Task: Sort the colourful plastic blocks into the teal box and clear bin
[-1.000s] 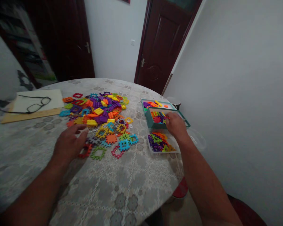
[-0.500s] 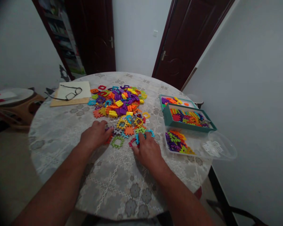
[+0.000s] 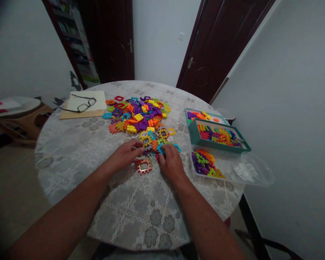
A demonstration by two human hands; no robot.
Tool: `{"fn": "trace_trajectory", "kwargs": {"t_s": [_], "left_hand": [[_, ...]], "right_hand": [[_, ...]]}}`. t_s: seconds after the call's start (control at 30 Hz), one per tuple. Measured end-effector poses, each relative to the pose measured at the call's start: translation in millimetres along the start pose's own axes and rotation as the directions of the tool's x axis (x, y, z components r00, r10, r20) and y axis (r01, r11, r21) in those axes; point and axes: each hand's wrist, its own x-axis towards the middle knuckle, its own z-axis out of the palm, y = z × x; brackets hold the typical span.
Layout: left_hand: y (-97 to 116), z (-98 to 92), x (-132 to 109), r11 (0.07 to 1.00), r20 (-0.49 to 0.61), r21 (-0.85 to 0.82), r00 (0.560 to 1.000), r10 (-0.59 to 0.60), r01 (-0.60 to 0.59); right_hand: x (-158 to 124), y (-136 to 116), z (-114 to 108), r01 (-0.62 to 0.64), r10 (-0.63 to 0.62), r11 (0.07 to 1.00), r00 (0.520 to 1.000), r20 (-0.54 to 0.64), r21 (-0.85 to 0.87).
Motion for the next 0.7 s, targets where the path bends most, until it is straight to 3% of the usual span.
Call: {"fn": "trace_trajectory", "kwargs": {"t_s": [0.1,0.2,0.3,0.43,0.57,0.7], "left_hand": [[2.2,0.5,0.6,0.990,0.022,-0.121,0.997,-0.076,0.078],[8.3,-7.7,1.4,0.993,0.011,-0.072,0.995,-0.097,0.098],[14.6,-18.7,-0.7,0.996,0.073,0.086,0.997,-0.021,0.015],[16.7,-22.2,-10.7,0.920,0.328,0.346,0.942,0.067,-0.186],[14.2,-13.4,-20.6,0.790,0.369,0.547,0.927,0.067,-0.275],[12.7,-7.6,-23.2,0.770,0.413,0.555,0.908,0.073,-0.315]], "right_hand": [[-0.3,-4.1,-7.1,-0.009,0.014,0.997,0.998,-0.067,0.079],[-2.2,-14.9,-18.2,-0.060,0.077,0.985,0.992,-0.102,0.159],[-6.6,-26.0,-26.8,-0.106,0.128,0.969,0.988,-0.084,0.225],[-14.1,-34.1,-29.4,-0.161,0.168,0.948,0.986,-0.002,0.275],[-16.5,-36.6,-28.4,-0.144,0.126,0.945,0.989,0.080,0.293],[-14.5,-36.4,-29.0,-0.116,0.080,0.947,0.988,0.131,0.298]]}}
